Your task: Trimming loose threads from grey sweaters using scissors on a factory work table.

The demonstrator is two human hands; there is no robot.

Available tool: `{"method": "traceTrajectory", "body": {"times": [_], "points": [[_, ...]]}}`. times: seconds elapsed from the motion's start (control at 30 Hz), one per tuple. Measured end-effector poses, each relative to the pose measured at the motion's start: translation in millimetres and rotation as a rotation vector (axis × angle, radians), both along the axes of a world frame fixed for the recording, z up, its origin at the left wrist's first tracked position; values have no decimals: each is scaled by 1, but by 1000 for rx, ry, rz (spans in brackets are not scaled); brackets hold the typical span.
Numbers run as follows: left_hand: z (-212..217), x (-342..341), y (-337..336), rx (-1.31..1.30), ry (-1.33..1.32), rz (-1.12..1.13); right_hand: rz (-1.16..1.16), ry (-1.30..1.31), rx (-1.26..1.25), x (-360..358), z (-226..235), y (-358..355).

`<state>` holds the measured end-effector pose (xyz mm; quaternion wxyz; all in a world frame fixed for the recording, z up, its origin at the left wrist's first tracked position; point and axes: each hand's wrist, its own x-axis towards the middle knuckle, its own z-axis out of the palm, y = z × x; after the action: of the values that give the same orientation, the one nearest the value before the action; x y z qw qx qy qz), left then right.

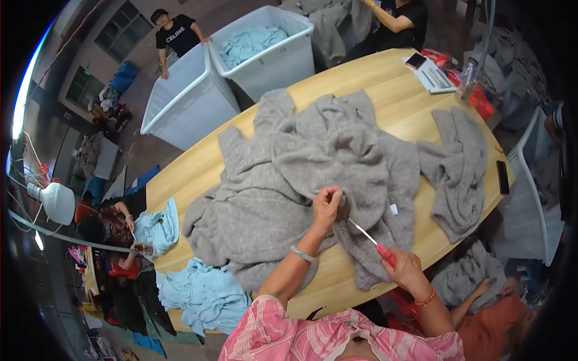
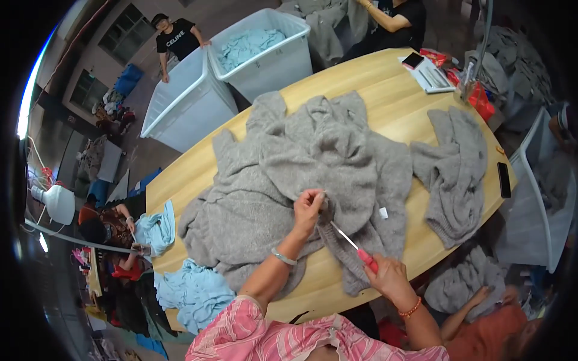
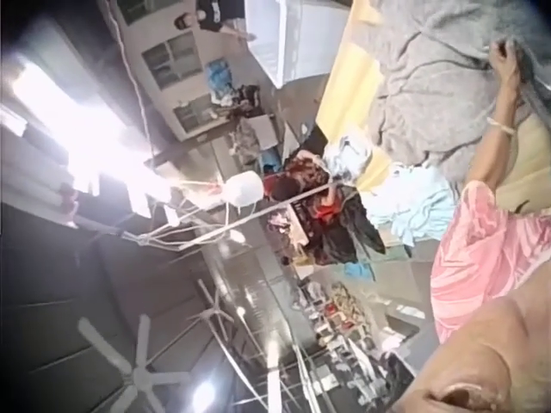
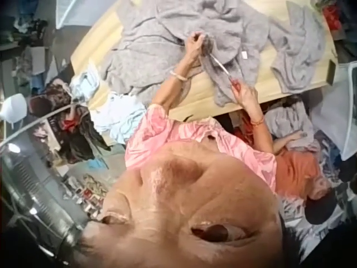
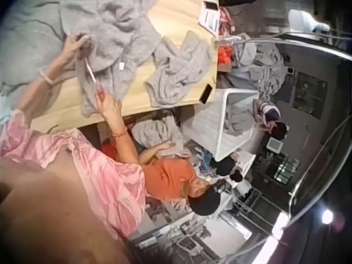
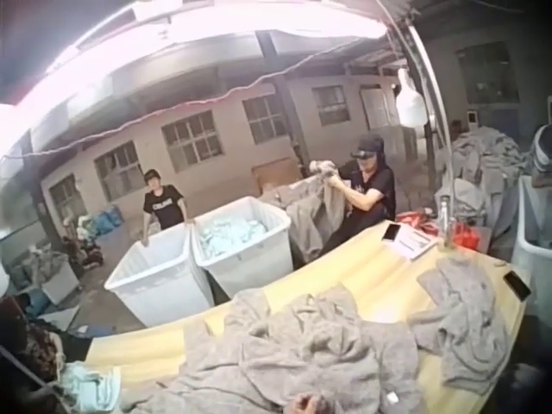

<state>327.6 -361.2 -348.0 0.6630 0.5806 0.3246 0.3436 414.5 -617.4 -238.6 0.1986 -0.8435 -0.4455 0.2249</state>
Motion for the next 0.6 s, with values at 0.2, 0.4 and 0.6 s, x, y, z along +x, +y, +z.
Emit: {"method": "traceTrajectory", "body": {"times": [0.2, 0.4, 0.6], "points": [[53, 26, 30, 262, -246, 0, -165, 51, 88, 11, 4, 3], [-26, -22, -26, 20, 119, -2, -143, 96, -36, 23, -11, -3], [-17, 18, -7, 164, 543, -198, -116, 43, -13, 11, -2, -10]]}}
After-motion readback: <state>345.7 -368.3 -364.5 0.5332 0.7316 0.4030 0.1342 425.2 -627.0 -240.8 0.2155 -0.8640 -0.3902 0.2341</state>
